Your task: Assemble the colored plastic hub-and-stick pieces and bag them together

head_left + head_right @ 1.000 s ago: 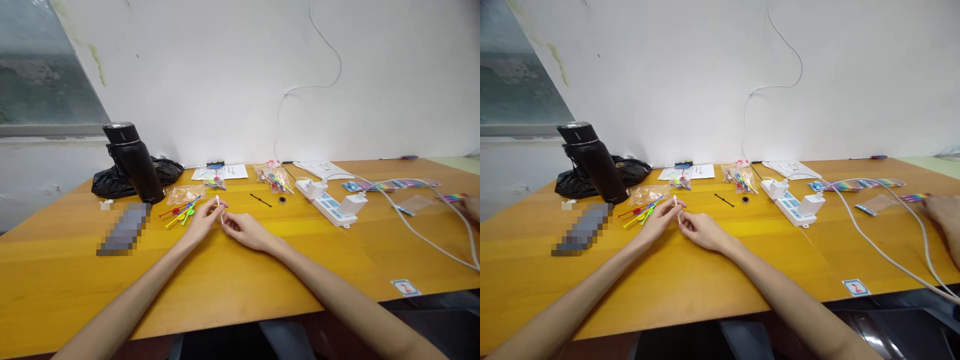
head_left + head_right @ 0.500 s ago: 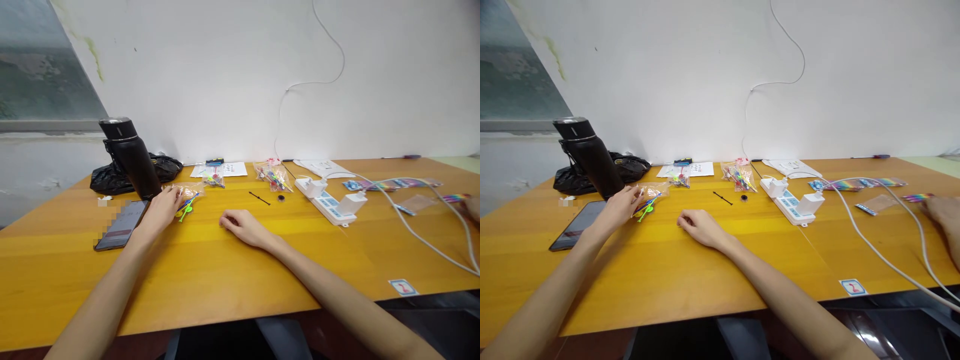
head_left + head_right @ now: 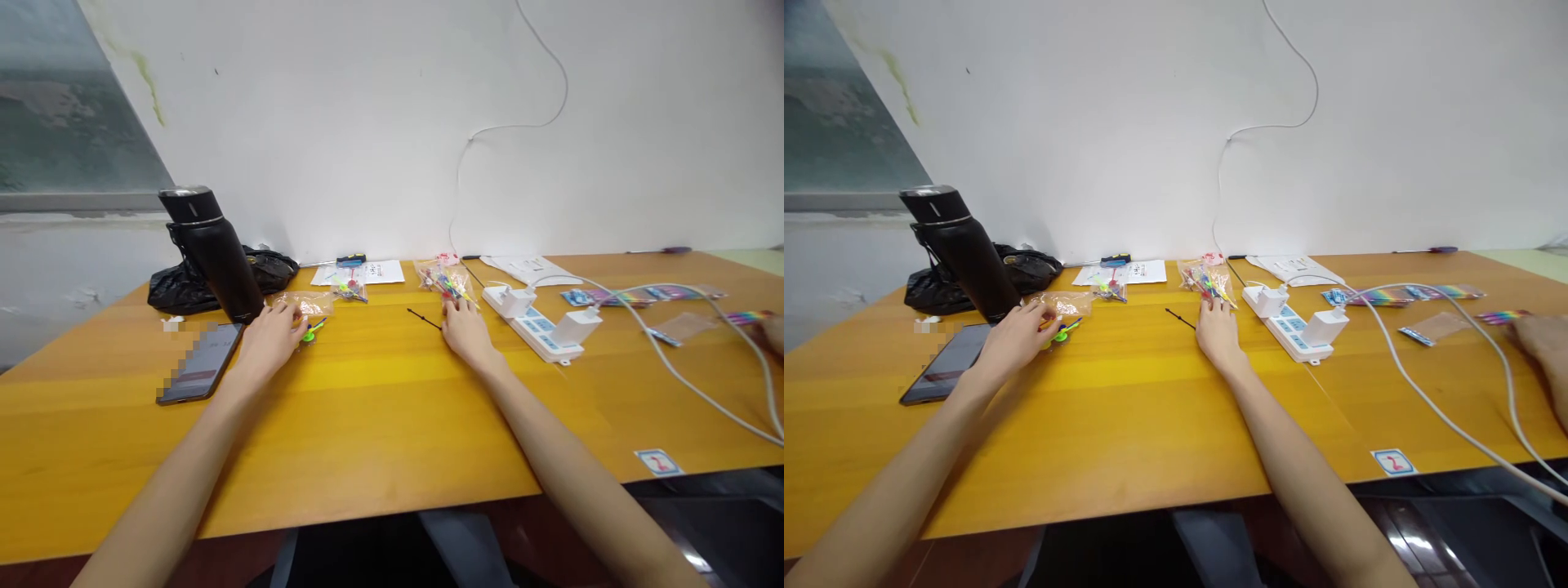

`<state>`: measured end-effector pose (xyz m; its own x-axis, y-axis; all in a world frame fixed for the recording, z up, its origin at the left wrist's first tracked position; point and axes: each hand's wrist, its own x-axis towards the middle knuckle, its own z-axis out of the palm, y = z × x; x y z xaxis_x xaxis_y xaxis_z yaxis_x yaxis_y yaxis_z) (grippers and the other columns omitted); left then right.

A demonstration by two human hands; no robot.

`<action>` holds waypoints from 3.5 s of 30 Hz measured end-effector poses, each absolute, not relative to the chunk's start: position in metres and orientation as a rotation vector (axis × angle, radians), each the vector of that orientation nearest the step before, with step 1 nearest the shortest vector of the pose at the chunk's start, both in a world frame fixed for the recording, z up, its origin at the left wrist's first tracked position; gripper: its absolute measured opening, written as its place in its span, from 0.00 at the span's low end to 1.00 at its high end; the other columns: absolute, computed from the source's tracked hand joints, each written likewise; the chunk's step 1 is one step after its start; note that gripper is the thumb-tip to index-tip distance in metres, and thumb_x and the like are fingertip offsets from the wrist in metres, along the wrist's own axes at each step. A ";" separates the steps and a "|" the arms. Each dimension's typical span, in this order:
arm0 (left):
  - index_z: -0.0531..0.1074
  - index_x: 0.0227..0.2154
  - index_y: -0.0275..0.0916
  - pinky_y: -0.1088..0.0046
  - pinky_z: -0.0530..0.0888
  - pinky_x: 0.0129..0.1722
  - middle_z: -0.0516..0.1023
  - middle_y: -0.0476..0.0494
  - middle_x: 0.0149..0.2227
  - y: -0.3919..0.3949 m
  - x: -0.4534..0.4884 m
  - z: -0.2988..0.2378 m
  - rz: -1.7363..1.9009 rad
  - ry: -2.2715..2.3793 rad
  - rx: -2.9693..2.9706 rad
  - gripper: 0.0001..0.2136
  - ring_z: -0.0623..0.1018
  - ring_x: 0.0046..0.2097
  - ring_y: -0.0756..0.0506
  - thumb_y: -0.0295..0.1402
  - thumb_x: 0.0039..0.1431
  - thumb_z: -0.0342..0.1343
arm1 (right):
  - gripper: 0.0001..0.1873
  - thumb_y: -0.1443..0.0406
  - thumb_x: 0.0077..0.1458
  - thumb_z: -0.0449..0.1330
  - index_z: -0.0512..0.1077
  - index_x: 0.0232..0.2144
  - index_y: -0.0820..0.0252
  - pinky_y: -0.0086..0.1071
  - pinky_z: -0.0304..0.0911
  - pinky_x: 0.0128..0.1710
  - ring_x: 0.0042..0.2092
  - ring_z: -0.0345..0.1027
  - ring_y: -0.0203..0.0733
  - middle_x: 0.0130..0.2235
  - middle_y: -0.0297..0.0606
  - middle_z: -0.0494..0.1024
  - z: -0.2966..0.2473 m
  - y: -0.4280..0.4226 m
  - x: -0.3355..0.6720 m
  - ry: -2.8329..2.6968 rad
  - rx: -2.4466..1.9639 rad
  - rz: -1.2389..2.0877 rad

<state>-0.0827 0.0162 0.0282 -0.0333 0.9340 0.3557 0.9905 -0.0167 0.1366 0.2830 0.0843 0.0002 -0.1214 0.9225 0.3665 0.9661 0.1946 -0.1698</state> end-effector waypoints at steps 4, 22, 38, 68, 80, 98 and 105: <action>0.74 0.41 0.39 0.60 0.70 0.50 0.77 0.37 0.45 0.016 -0.064 0.035 -1.090 -1.890 -2.214 0.11 0.75 0.47 0.38 0.39 0.66 0.51 | 0.10 0.76 0.59 0.54 0.72 0.41 0.68 0.43 0.62 0.52 0.52 0.65 0.53 0.49 0.57 0.74 0.008 0.087 0.277 -2.094 -1.636 -0.088; 0.72 0.46 0.38 0.55 0.70 0.59 0.81 0.32 0.51 0.006 0.007 -0.011 -2.641 -2.093 -2.914 0.20 0.83 0.45 0.42 0.40 0.55 0.68 | 0.09 0.67 0.63 0.56 0.73 0.44 0.63 0.43 0.64 0.53 0.50 0.68 0.51 0.48 0.48 0.74 -0.004 0.080 0.245 -1.998 -1.305 0.093; 0.72 0.49 0.37 0.52 0.71 0.61 0.83 0.32 0.47 0.004 0.009 -0.010 -2.708 -2.220 -2.853 0.22 0.84 0.46 0.39 0.39 0.55 0.69 | 0.08 0.59 0.62 0.61 0.74 0.37 0.58 0.35 0.69 0.46 0.41 0.76 0.42 0.38 0.39 0.81 0.016 0.047 0.211 -1.900 -0.777 0.747; 0.72 0.43 0.37 0.55 0.76 0.54 0.85 0.37 0.41 0.007 0.011 -0.013 -2.496 -2.195 -2.689 0.24 0.85 0.45 0.37 0.43 0.48 0.71 | 0.22 0.51 0.46 0.72 0.75 0.33 0.63 0.33 0.70 0.38 0.34 0.77 0.42 0.31 0.42 0.83 -0.007 0.045 0.195 -1.624 -0.855 1.435; 0.73 0.47 0.35 0.58 0.74 0.57 0.85 0.37 0.43 0.006 0.010 -0.011 -2.484 -2.199 -2.757 0.22 0.84 0.47 0.39 0.40 0.52 0.69 | 0.23 0.51 0.42 0.74 0.75 0.31 0.63 0.32 0.70 0.39 0.32 0.75 0.36 0.31 0.40 0.83 -0.007 0.047 0.194 -1.467 -0.905 1.550; 0.72 0.48 0.35 0.58 0.74 0.56 0.84 0.37 0.43 0.007 0.012 -0.012 -2.390 -2.077 -2.804 0.21 0.84 0.46 0.39 0.40 0.55 0.66 | 0.22 0.54 0.50 0.71 0.69 0.38 0.60 0.28 0.68 0.30 0.28 0.71 0.35 0.28 0.34 0.79 -0.006 0.045 0.198 -1.612 -0.929 1.505; 0.77 0.45 0.36 0.62 0.76 0.55 0.83 0.39 0.47 0.003 0.018 -0.008 -2.528 -1.817 -2.779 0.16 0.82 0.48 0.40 0.42 0.59 0.62 | 0.23 0.54 0.64 0.58 0.73 0.55 0.61 0.27 0.67 0.30 0.30 0.68 0.34 0.36 0.39 0.79 -0.002 0.034 0.196 -1.897 -0.926 1.288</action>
<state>0.0178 0.0030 -0.0083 0.1578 0.9587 0.2367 -0.0809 -0.2264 0.9707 0.1965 0.0343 -0.0024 -0.5342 0.8356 0.1278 0.1895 0.2657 -0.9452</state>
